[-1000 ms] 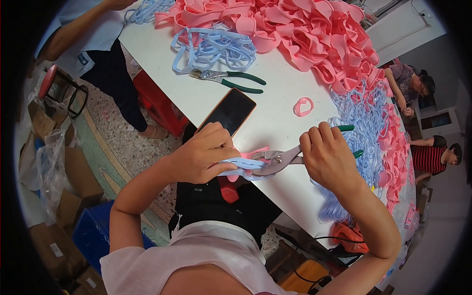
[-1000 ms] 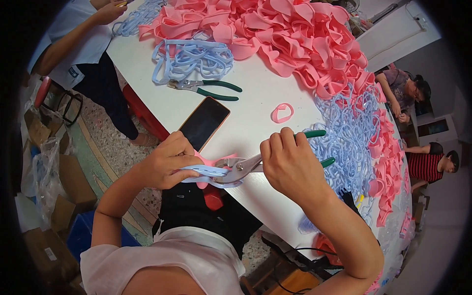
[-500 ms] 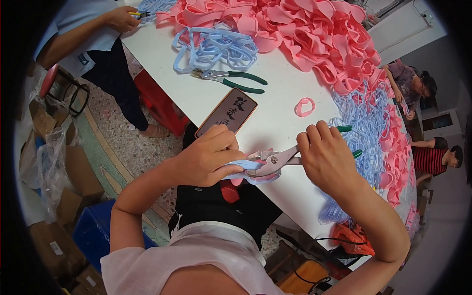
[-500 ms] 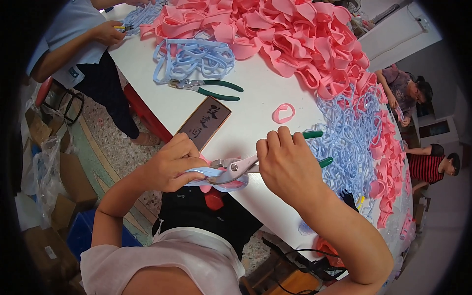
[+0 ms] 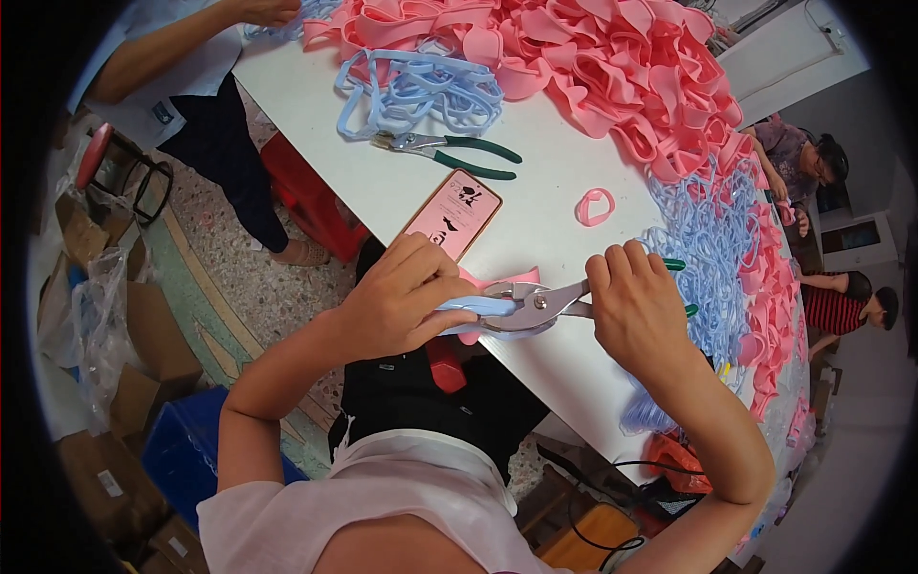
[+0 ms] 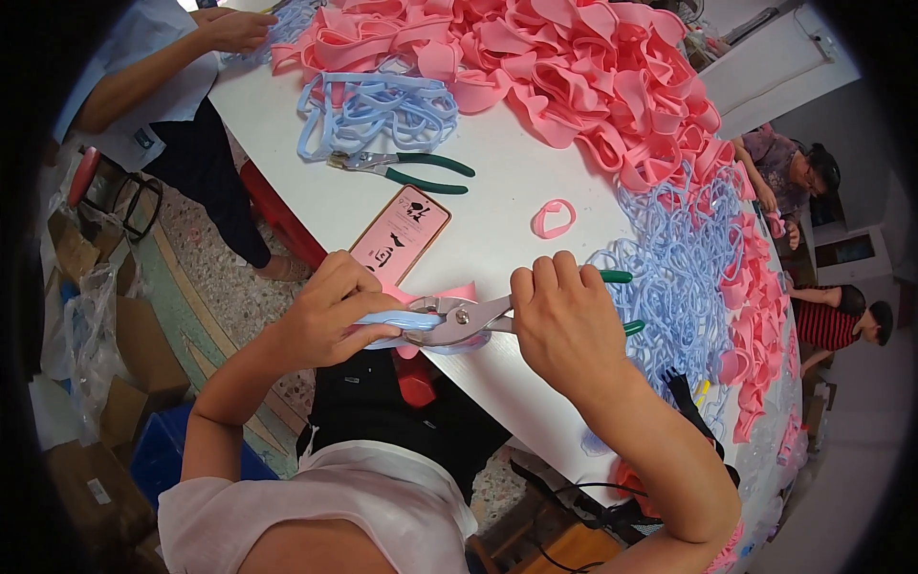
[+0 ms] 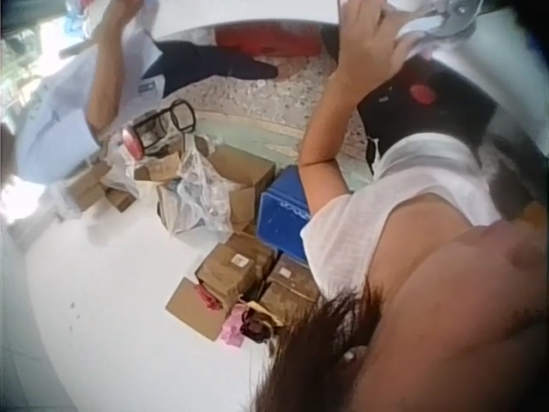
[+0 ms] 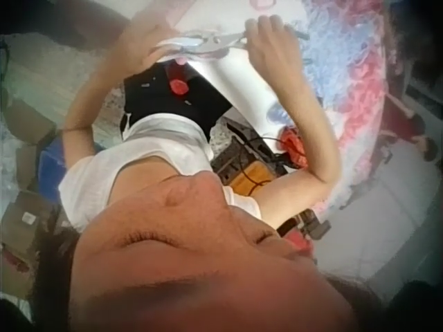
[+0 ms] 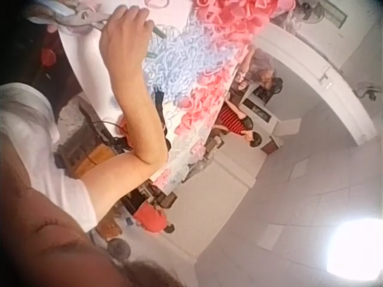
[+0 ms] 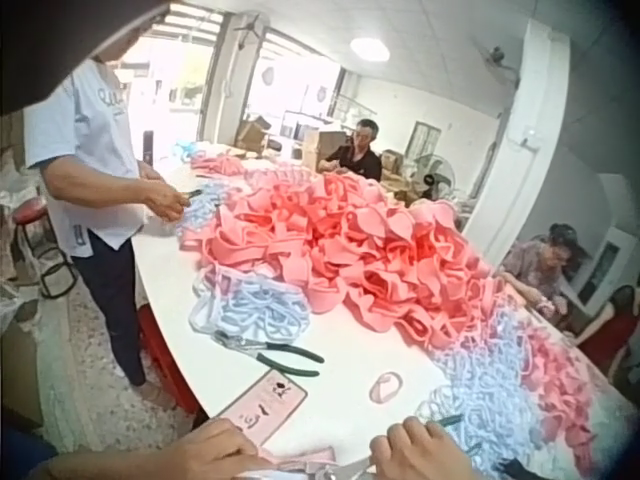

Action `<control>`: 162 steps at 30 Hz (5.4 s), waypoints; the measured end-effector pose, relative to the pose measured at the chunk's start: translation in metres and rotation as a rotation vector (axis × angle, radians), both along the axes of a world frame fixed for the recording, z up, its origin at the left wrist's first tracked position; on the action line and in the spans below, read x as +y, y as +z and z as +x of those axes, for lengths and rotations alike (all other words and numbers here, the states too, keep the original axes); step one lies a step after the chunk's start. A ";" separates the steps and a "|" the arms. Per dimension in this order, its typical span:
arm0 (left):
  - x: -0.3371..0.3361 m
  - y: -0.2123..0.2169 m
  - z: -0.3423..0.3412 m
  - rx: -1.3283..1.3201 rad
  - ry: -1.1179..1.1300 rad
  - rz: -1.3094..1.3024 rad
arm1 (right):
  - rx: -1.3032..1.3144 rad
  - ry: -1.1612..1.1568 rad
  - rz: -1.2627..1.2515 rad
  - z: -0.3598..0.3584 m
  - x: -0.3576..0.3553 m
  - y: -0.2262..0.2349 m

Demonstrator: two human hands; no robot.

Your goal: Manually assemble parts of protective goggles, specifically fitting colored frames and straps.

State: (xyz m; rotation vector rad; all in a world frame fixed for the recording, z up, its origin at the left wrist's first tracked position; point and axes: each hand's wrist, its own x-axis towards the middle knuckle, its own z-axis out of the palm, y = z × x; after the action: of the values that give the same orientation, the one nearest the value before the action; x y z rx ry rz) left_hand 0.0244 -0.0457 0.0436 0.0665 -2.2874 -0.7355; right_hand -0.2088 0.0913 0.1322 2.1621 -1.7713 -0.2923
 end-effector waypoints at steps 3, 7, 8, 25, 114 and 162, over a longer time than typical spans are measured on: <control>-0.001 0.000 0.001 0.000 -0.003 0.008 | 0.014 -0.046 0.052 -0.005 0.007 0.000; 0.004 -0.005 0.002 0.021 -0.055 0.041 | -0.025 -0.057 0.010 -0.002 0.009 0.001; 0.005 -0.005 0.001 0.019 -0.055 0.041 | -0.027 -0.056 0.010 -0.001 0.008 0.001; 0.012 -0.010 0.003 0.018 -0.070 0.058 | 0.018 0.011 -0.022 0.003 0.000 -0.008; 0.061 -0.013 -0.027 0.063 0.227 0.438 | -1.275 -0.145 -0.300 0.037 0.043 -0.075; 0.021 0.006 -0.024 0.259 0.104 0.366 | -2.373 -0.157 0.275 0.034 0.024 -0.058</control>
State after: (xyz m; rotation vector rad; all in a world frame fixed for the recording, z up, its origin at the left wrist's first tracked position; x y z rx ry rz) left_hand 0.0001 -0.0250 0.0493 0.2444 -1.8700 -1.0359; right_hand -0.1753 0.1157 0.0739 1.9474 -2.2982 3.2496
